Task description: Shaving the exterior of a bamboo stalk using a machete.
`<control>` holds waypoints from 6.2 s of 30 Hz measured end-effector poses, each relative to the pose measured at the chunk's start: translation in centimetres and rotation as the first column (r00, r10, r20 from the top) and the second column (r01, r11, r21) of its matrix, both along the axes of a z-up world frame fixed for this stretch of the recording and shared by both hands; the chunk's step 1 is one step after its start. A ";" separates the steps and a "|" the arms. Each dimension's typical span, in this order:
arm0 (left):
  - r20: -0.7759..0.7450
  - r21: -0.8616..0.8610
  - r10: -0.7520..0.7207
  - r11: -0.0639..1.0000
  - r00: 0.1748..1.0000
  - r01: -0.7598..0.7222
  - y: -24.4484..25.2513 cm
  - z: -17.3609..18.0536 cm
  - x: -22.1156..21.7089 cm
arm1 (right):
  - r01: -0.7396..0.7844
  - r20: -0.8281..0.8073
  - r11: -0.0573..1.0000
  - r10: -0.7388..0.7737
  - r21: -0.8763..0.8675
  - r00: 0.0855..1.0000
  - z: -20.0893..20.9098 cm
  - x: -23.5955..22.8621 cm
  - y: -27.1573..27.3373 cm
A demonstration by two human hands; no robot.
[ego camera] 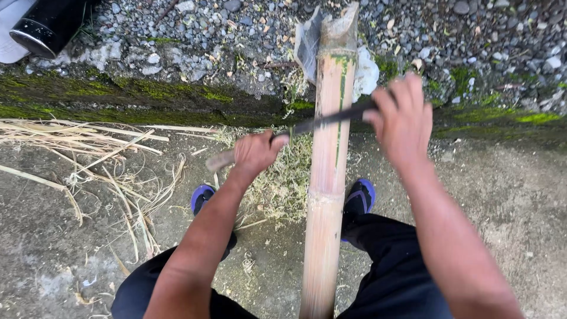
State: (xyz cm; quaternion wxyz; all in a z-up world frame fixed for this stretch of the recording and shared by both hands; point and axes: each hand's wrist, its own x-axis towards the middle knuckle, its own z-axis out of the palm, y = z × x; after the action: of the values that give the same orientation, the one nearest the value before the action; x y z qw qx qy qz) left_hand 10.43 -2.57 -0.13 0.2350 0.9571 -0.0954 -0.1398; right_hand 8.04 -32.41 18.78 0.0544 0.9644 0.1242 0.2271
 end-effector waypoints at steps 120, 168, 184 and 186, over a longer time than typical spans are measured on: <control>-0.177 0.353 -0.183 0.905 0.967 0.236 -1.5 13.1 -11.7 | 0.241 -0.587 0.962 -0.123 0.126 0.800 -6.4 -11.4 -3.1; -0.466 -0.237 0.199 0.911 0.862 -0.338 -2.5 3.6 -11.4 | -0.061 -0.471 0.975 -0.048 -0.214 0.881 4.9 -5.2 4.6; -0.279 0.383 -0.180 0.880 0.943 0.282 -3.8 19.4 -10.0 | 0.360 -0.576 0.836 -0.065 0.414 0.815 -10.1 -9.3 -2.4; -0.073 0.470 -0.297 0.832 0.952 0.296 -5.0 17.9 -7.9 | 0.323 -0.419 0.755 -0.070 0.571 0.905 -12.8 -8.4 -2.4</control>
State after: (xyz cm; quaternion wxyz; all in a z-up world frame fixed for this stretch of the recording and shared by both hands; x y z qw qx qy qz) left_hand 2.51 -7.60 17.74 -0.0316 0.9590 -0.2056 -0.1923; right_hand -0.34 -34.85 5.95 -0.2706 0.9592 -0.0545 0.0608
